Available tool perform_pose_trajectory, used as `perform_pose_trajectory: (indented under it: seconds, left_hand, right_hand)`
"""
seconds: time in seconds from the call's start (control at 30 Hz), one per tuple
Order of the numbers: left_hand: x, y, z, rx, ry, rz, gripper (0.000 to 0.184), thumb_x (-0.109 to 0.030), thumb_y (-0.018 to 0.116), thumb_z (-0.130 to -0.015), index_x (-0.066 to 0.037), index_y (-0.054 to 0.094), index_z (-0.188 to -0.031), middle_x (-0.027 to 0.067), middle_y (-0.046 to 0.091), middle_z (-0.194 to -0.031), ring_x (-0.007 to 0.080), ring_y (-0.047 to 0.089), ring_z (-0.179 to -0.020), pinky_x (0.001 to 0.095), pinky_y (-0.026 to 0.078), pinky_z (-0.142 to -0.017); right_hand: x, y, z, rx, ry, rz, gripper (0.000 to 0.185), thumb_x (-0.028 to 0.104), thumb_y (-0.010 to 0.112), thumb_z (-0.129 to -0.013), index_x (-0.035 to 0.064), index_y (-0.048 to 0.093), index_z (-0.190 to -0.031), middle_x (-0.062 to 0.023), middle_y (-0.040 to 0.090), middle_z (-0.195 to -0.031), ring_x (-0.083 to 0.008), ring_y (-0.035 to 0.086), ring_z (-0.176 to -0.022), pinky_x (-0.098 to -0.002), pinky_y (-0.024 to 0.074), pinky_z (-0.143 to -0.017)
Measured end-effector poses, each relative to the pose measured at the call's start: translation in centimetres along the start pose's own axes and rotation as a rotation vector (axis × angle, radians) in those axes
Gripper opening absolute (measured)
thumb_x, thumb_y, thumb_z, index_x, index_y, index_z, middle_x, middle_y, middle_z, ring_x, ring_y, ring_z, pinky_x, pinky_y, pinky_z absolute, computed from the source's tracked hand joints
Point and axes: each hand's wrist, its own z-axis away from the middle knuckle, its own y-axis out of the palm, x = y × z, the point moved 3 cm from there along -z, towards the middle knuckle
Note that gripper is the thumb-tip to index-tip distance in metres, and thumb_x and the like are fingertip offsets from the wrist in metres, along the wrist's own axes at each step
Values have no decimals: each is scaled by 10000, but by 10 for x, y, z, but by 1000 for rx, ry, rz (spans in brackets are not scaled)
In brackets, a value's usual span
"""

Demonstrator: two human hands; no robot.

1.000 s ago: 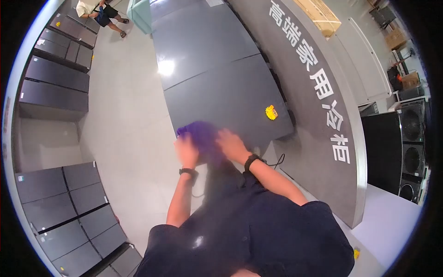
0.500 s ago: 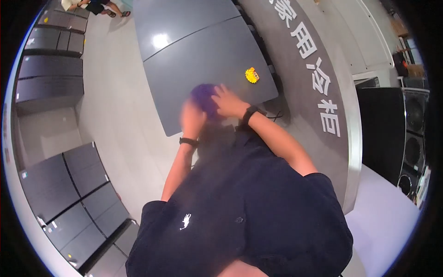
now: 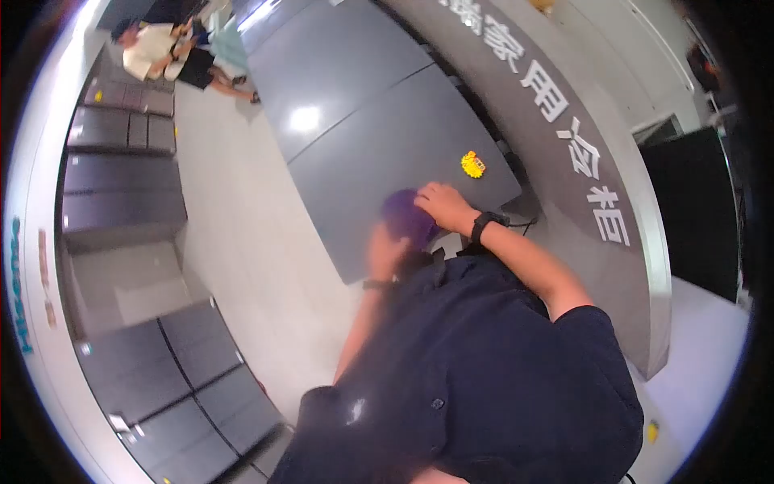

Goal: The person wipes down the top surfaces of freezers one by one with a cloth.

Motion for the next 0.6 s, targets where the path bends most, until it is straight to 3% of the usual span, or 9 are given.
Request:
perform_pose_trajectory:
  seconds: [0.07, 0.1, 0.13, 0.2, 0.23, 0.3, 0.4, 0.5, 0.6]
  left_hand:
    - [3, 7, -2, 107, 108, -75, 450, -185, 692, -679, 5, 556, -1064, 234, 587, -1035, 399, 565, -991, 460, 460, -877]
    - [10, 9, -5, 150, 153, -121, 454, -181, 701, -676, 5, 554, -1063, 233, 585, -1038, 402, 562, -988, 459, 460, -874]
    - [16, 14, -8, 154, 285, -226, 455, -170, 704, -678, 5, 547, -1067, 228, 583, -1043, 402, 562, -980, 456, 462, -867]
    - [14, 41, -16, 190, 569, -397, 458, -148, 712, -682, 6, 535, -1075, 220, 580, -1053, 402, 562, -965, 451, 466, -852]
    - [0, 48, -19, 209, 609, -415, 456, -135, 713, -689, 4, 529, -1082, 217, 580, -1067, 403, 564, -975, 450, 467, -855]
    - [-28, 64, -21, 248, 669, -449, 452, -108, 713, -703, 1, 518, -1095, 211, 579, -1095, 406, 568, -996, 449, 469, -861]
    - [-67, 90, -34, 500, 540, -219, 451, -126, 729, -750, 2, 506, -1121, 217, 579, -1127, 414, 561, -1064, 453, 465, -887]
    - [-109, 99, -21, 494, 647, -60, 463, -208, 746, -809, 6, 505, -1141, 232, 589, -1134, 414, 571, -1089, 453, 470, -894]
    - [-108, 125, -22, 521, 556, -19, 501, -278, 753, -832, 0, 501, -1164, 227, 610, -1099, 397, 597, -1053, 432, 483, -879]
  right_hand:
    - [-6, -12, 10, 108, -35, -32, 318, 65, 655, -722, 116, 617, -1034, -87, 609, -1062, -298, 566, -1038, -426, 479, -860]
    - [-12, -19, 21, 34, -49, -6, 241, 65, 643, -724, 133, 622, -955, -51, 606, -900, -276, 579, -921, -426, 473, -792]
    - [-21, -27, 36, 23, -17, 15, 114, 100, 595, -784, 136, 632, -886, -51, 619, -844, -271, 586, -919, -415, 485, -765]
    - [-38, -43, 64, -54, 165, -14, 118, 73, 591, -773, 127, 626, -872, -46, 615, -836, -272, 581, -927, -409, 471, -783]
    - [-46, -48, 80, -82, 258, -26, 121, 59, 590, -768, 123, 623, -865, -44, 613, -831, -272, 578, -931, -406, 465, -791]
    - [-59, -51, 95, -272, 420, -60, 133, 28, 586, -756, 105, 611, -861, -47, 606, -849, -283, 569, -940, -422, 452, -816]
    - [-85, -52, 97, -513, 613, -71, 180, 3, 575, -753, 79, 613, -912, -68, 614, -938, -300, 557, -997, -432, 448, -870]
    - [-107, -53, 82, -698, 696, -17, 297, -10, 531, -747, 68, 600, -1025, -102, 614, -1112, -315, 532, -1124, -421, 439, -968]
    - [-133, -50, 59, -530, 739, 13, 402, 13, 525, -791, 38, 570, -1190, -121, 577, -1271, -342, 483, -1249, -420, 411, -1040]
